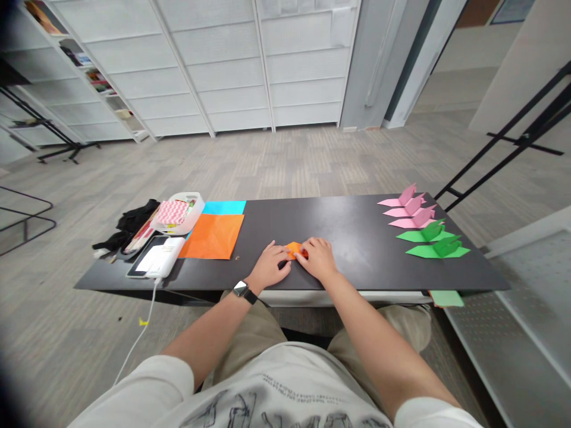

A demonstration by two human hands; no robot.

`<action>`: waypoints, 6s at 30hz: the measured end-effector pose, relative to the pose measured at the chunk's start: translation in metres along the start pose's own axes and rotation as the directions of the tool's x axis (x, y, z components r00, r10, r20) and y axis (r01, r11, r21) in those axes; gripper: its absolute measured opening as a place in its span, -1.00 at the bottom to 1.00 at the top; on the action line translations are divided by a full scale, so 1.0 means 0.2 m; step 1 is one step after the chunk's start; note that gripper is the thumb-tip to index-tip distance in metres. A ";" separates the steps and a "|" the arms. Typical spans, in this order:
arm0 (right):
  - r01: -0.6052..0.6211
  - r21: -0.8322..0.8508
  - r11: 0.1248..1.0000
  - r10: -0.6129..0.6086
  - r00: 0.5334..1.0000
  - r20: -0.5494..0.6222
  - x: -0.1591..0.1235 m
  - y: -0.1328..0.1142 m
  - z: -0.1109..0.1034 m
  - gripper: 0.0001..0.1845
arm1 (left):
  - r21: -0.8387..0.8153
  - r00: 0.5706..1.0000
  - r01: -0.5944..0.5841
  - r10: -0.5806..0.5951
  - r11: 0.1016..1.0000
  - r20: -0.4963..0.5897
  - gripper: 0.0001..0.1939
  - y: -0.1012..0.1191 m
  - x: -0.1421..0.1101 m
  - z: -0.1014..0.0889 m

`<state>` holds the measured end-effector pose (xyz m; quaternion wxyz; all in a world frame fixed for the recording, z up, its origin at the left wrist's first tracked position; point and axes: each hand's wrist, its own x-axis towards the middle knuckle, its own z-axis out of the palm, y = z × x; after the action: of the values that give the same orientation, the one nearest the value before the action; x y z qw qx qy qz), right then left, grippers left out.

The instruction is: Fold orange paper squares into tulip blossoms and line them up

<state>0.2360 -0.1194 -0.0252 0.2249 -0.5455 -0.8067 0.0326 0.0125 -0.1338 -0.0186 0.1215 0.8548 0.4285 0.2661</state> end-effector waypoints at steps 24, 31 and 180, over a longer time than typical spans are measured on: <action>-0.135 0.150 0.979 0.147 0.986 -0.075 -0.03 0.14 -0.02 -0.78 | -0.034 1.000 0.009 -0.009 0.999 -0.003 -0.82 0.00 -0.01 0.00; -0.008 0.098 0.995 0.013 0.998 -0.060 -0.04 0.05 0.07 -0.75 | -0.004 1.000 -0.002 0.002 1.000 0.007 -0.83 0.00 -0.01 -0.01; 0.052 -0.009 0.999 -0.052 0.996 -0.069 0.01 0.17 0.04 -0.64 | 0.050 0.989 -0.136 0.132 0.989 0.072 -0.73 -0.02 0.11 0.03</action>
<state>0.2604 -0.1020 -0.0423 0.2515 -0.5259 -0.8125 0.0050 0.0247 -0.1134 -0.0180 0.0947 0.8933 0.3729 0.2323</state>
